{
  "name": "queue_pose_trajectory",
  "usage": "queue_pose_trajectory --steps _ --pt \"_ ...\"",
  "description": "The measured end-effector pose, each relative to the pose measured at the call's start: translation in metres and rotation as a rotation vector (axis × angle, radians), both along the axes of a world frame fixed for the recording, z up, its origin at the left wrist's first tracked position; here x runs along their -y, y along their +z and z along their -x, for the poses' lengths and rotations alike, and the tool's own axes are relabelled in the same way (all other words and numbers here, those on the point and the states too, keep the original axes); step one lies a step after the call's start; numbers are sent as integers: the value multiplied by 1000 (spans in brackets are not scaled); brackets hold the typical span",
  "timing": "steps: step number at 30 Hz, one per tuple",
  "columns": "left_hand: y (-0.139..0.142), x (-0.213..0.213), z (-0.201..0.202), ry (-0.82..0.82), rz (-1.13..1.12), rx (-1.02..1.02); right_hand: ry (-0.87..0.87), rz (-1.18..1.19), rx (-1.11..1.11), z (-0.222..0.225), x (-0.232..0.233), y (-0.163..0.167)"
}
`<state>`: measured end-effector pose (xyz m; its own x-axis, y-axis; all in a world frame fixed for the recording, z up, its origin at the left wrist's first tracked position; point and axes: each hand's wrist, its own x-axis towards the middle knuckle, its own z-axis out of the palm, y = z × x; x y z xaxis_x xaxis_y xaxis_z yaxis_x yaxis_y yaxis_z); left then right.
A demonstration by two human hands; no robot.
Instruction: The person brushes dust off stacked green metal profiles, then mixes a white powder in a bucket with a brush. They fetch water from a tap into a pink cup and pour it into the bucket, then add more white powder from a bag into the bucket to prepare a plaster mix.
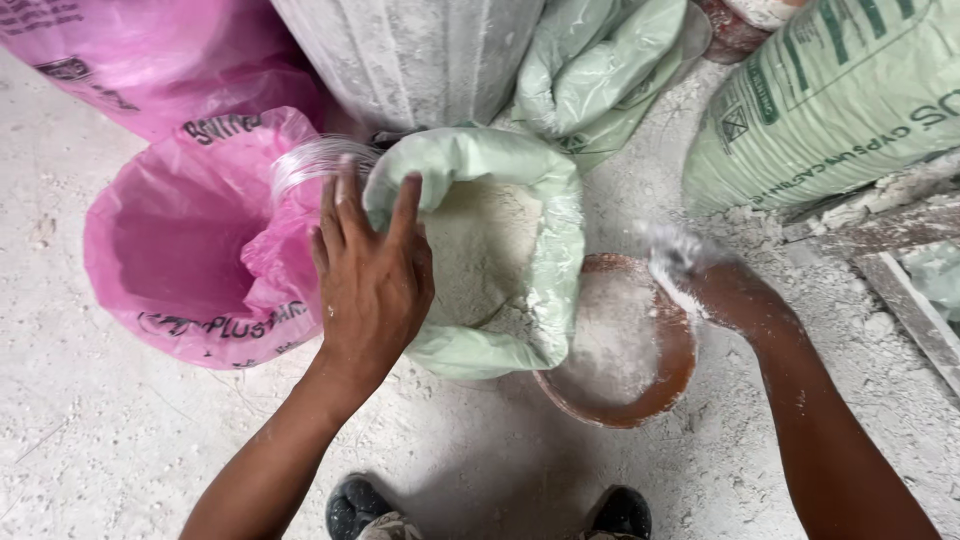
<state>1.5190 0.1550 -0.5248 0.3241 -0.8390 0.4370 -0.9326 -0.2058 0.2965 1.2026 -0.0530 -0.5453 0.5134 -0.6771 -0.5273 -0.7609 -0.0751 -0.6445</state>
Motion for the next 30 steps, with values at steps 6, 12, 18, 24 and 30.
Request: queue_pose_trajectory --steps 6,12,18,24,30 --pt "10 -9 -24 -113 -66 -392 493 381 44 -151 -46 -33" --pt "7 -16 -57 -139 -23 -388 690 717 -422 -247 -14 -120" --pt "4 -19 -65 -198 31 -437 799 476 -427 -254 -49 -140" --pt "8 -17 -56 -268 84 -461 777 255 -177 -212 -75 -117" --pt "12 -20 -54 -256 -5 -492 634 217 7 -186 -80 -100"
